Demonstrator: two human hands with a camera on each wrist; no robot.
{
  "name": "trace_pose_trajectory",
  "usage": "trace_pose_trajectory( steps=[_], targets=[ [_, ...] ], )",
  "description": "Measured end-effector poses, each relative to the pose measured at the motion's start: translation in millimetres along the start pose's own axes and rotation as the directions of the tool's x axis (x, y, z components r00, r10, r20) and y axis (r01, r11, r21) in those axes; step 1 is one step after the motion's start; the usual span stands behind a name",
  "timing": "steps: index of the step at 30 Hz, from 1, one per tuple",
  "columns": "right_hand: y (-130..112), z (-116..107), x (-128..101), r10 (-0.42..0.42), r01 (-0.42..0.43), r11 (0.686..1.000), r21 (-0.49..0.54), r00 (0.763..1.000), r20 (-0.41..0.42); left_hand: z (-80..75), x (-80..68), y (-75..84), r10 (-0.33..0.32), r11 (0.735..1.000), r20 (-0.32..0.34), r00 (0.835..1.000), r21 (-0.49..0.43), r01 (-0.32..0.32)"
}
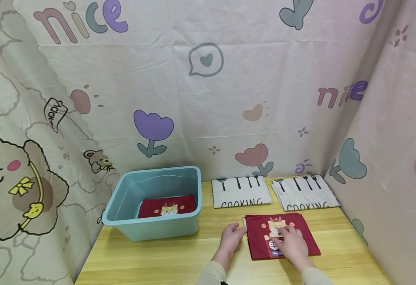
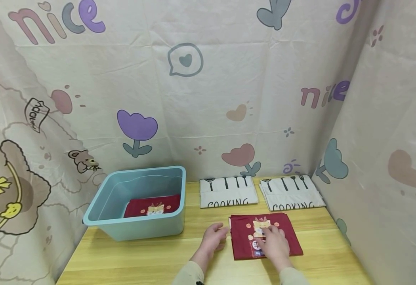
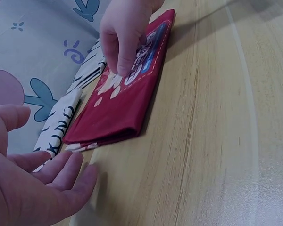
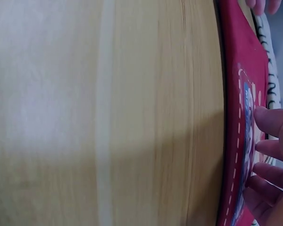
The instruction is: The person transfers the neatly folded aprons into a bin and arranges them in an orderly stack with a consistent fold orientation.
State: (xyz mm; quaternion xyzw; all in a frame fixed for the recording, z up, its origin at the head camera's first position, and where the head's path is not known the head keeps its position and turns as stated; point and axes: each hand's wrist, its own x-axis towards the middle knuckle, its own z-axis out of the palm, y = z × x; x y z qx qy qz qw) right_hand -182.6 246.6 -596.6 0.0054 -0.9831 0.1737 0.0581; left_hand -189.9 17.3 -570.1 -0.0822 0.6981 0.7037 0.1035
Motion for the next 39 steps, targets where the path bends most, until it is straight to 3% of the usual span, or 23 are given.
trace_pose_trajectory(
  steps=[7, 16, 26, 39],
  targets=[
    [-13.8, 0.7, -0.7, -0.02, 0.02, 1.0, 0.007, 0.999, 0.031, -1.5, -2.3, 0.5, -0.003, 1.0, -0.028, 1.0, 0.009, 0.004],
    [-15.3, -6.7, 1.1, -0.026, 0.026, 0.997, 0.067, 1.0, -0.002, -0.7, -3.2, 0.8, -0.003, 1.0, -0.056, 0.998, 0.016, 0.004],
    [8.3, -25.9, 14.8, 0.071, -0.059, 0.978, 0.2, 0.996, -0.054, 2.5, 0.4, 2.0, -0.024, 0.999, -0.087, 0.996, 0.019, 0.026],
    [47.7, -44.9, 18.6, 0.199, -0.192, 0.944, 0.268, 0.98, 0.002, 5.0, 0.1, 6.2, -0.055, 0.997, -0.12, 0.991, 0.05, 0.062]
  ],
)
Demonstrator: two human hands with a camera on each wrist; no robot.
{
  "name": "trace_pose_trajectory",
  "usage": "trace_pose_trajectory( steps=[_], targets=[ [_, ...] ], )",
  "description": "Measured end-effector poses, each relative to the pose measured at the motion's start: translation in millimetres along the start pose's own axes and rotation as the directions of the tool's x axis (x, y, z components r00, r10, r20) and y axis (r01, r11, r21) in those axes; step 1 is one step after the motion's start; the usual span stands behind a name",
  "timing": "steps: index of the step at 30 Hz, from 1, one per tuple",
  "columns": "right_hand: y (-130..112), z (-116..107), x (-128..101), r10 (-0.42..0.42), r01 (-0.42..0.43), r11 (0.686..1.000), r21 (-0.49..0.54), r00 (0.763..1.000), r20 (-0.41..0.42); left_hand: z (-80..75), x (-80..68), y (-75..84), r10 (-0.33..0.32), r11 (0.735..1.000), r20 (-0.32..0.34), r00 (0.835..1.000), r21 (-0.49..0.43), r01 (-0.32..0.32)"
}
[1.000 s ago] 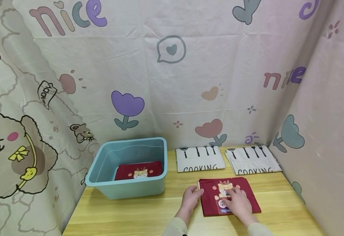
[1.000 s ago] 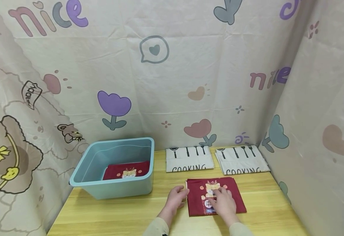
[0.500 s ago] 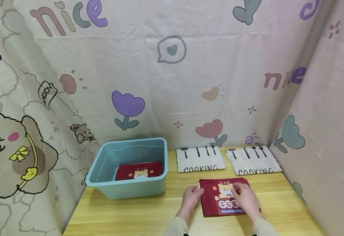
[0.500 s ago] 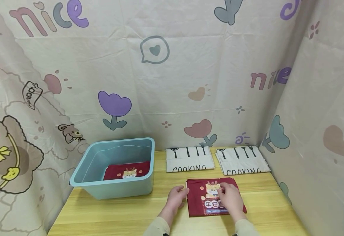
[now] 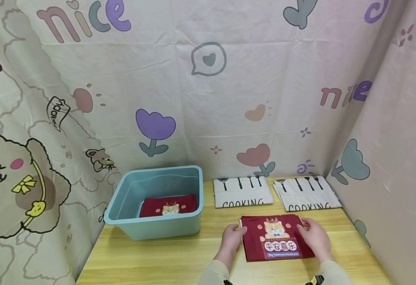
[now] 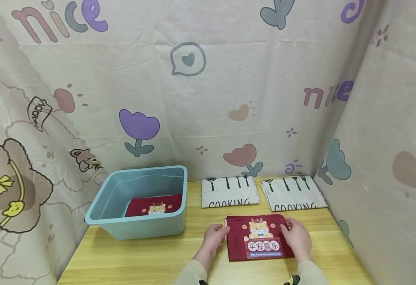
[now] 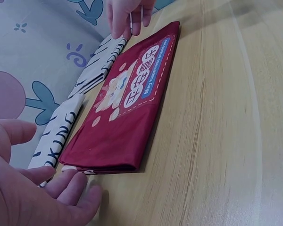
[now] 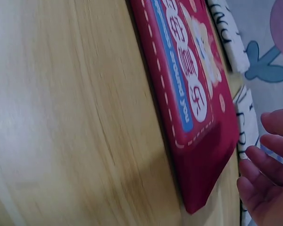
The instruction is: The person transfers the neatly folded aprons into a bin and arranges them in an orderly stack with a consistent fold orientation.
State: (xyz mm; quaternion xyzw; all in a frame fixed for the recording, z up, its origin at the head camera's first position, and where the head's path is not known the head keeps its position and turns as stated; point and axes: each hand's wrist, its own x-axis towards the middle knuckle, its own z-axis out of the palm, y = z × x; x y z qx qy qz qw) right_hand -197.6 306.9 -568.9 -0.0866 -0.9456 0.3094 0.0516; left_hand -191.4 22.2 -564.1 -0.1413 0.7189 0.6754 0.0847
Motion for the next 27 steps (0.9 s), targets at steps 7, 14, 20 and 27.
trace_pose_trajectory(
  steps=[7, 14, 20, 27],
  targets=[
    [13.4, -4.1, 4.5, 0.053, -0.054, 0.998, 0.024, 0.997, 0.054, 3.7, 0.2, -0.6, -0.027, 1.0, -0.004, 1.0, -0.006, 0.027],
    [18.6, -8.3, 5.1, 0.079, -0.085, 0.995, 0.047, 0.991, 0.11, 7.0, 1.6, -3.4, -0.043, 0.999, -0.004, 0.999, -0.032, 0.043],
    [21.5, -8.9, 4.2, 0.081, -0.089, 0.995, 0.054, 0.986, 0.144, 6.9, -0.4, -4.7, -0.035, 0.999, -0.006, 0.999, -0.028, 0.035],
    [19.4, -5.7, 5.2, 0.094, -0.105, 0.993, 0.062, 0.983, 0.158, 6.8, -2.2, -3.1, -0.035, 0.997, -0.007, 0.999, -0.068, 0.034]
  ],
)
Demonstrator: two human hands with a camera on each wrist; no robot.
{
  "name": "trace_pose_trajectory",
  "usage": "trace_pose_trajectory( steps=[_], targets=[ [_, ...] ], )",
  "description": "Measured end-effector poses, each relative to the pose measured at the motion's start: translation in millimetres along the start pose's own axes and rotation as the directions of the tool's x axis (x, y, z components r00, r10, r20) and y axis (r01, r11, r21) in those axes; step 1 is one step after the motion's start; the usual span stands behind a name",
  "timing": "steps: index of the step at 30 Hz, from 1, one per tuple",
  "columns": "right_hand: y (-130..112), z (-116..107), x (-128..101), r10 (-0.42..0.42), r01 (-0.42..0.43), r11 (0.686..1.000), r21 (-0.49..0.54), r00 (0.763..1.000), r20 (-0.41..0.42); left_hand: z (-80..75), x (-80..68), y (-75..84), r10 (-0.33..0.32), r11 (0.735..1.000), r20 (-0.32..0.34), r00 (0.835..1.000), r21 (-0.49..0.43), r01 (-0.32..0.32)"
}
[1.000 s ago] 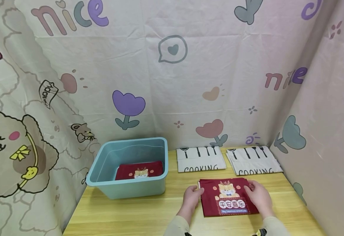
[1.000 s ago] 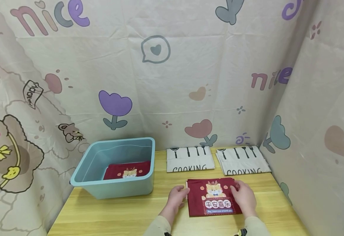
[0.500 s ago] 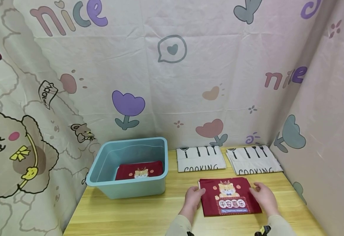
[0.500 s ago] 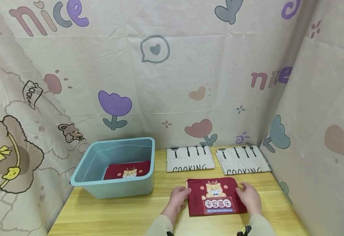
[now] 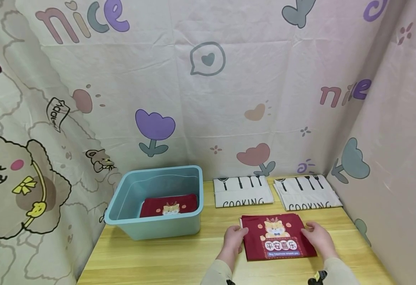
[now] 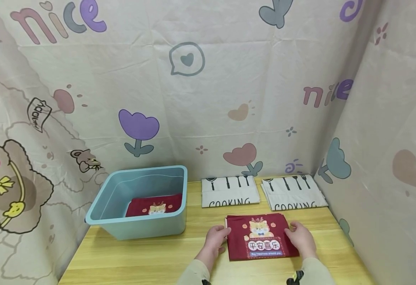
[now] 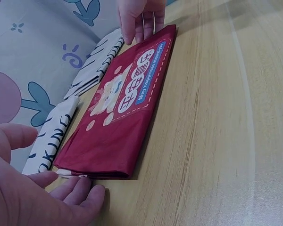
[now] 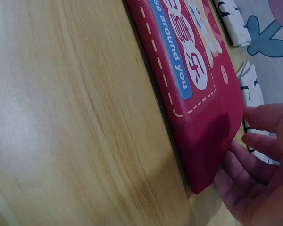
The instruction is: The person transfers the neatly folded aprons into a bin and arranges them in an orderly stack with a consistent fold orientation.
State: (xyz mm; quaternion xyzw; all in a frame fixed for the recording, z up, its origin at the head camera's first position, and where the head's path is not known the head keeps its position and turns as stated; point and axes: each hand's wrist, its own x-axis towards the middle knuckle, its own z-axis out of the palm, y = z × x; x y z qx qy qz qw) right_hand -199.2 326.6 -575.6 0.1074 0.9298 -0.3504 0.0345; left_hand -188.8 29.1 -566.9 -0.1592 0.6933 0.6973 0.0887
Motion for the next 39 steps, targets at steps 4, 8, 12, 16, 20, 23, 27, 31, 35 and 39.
trace_pose_trajectory(
  steps=[4, 8, 12, 16, 20, 23, 27, 31, 35, 39],
  targets=[
    [-2.6, 1.5, 0.3, 0.0, 0.0, 1.0, -0.009, 1.0, -0.003, -0.2, 0.1, 0.2, -0.007, 1.0, 0.002, 1.0, -0.021, 0.007],
    [-4.7, 2.6, -0.1, 0.015, -0.015, 1.0, -0.003, 1.0, -0.005, -1.0, -0.3, 0.8, -0.021, 0.999, 0.014, 1.0, -0.039, 0.022],
    [-3.7, 3.3, 0.4, 0.037, -0.037, 0.999, 0.018, 0.999, -0.005, -1.1, -1.5, 2.2, -0.034, 0.997, 0.034, 0.999, -0.072, 0.037],
    [-2.0, 3.9, 1.5, 0.045, -0.045, 0.998, 0.032, 0.999, -0.005, -1.4, -2.3, 2.8, -0.045, 0.995, 0.045, 0.998, -0.092, 0.049],
    [-1.7, 4.7, 1.9, 0.039, -0.039, 0.998, 0.051, 0.999, -0.005, -2.0, -1.9, 1.9, -0.052, 0.993, 0.048, 0.997, -0.102, 0.057],
    [-1.3, 5.3, 1.6, 0.038, -0.038, 0.997, 0.061, 0.999, 0.0, -3.0, -1.5, 1.1, -0.058, 0.993, 0.051, 0.997, -0.103, 0.063],
    [-2.8, 4.9, 0.5, 0.051, -0.052, 0.995, 0.088, 0.999, 0.015, -4.6, -0.2, -0.8, -0.068, 0.992, 0.054, 0.996, -0.107, 0.073],
    [-3.7, 4.0, -0.7, 0.053, -0.055, 0.991, 0.122, 0.998, 0.019, -5.8, 0.5, -2.3, -0.074, 0.99, 0.059, 0.996, -0.12, 0.08],
    [-2.2, 3.3, -1.9, 0.043, -0.045, 0.988, 0.147, 0.999, 0.014, -5.8, 0.1, -2.5, -0.082, 0.985, 0.066, 0.994, -0.146, 0.09],
    [-2.0, 3.5, -2.2, 0.047, -0.048, 0.986, 0.158, 0.999, 0.01, -5.1, 0.3, -2.9, -0.091, 0.979, 0.071, 0.993, -0.177, 0.102]
  ],
)
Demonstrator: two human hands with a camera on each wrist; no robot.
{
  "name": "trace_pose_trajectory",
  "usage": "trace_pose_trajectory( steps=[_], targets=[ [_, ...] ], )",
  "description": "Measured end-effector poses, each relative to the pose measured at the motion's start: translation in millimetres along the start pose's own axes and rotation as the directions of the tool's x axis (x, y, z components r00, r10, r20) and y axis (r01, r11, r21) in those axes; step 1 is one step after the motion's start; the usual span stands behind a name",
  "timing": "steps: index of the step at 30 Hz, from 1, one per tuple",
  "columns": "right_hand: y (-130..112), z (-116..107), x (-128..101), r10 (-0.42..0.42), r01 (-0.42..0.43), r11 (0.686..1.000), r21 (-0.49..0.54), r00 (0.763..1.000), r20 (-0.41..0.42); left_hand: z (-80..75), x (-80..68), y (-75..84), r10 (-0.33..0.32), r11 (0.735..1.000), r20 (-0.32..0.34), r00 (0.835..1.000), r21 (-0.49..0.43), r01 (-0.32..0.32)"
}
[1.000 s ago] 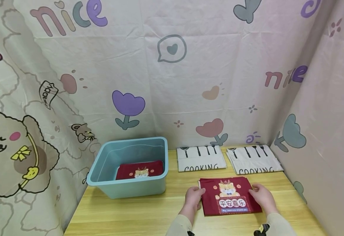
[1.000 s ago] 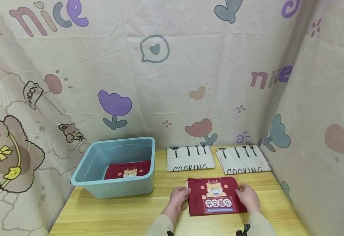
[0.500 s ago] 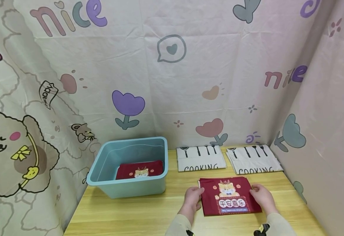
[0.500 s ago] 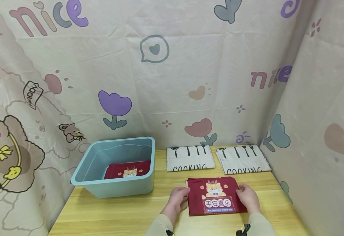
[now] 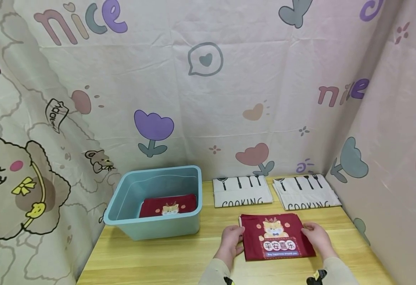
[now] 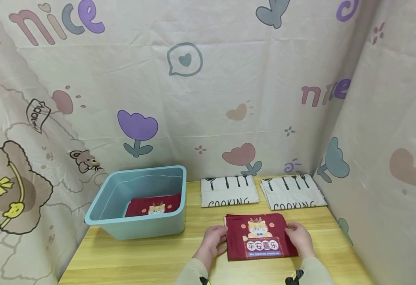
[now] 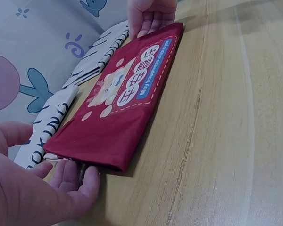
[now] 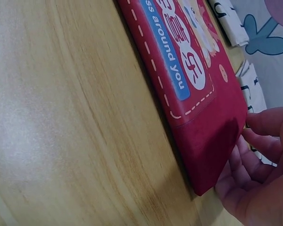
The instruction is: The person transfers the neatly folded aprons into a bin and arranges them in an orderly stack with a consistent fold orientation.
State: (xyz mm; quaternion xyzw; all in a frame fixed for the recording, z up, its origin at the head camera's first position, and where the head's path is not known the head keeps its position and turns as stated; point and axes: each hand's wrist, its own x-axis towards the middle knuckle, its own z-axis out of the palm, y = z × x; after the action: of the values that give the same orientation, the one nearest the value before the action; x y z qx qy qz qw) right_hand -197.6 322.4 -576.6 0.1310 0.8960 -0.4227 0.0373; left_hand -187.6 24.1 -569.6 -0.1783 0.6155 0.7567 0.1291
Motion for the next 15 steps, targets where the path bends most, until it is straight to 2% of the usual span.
trace_pose_trajectory(
  steps=[11, 15],
  targets=[
    [0.1, 1.8, 1.5, 0.038, -0.038, 0.997, 0.071, 0.999, 0.0, -2.2, 3.0, -3.1, 0.014, 1.0, 0.017, 1.0, -0.013, -0.014],
    [1.5, 3.5, 5.0, 0.028, -0.028, 0.994, 0.103, 1.0, 0.007, -2.6, 2.6, -3.0, 0.027, 1.0, 0.015, 1.0, 0.0, -0.027]
  ],
)
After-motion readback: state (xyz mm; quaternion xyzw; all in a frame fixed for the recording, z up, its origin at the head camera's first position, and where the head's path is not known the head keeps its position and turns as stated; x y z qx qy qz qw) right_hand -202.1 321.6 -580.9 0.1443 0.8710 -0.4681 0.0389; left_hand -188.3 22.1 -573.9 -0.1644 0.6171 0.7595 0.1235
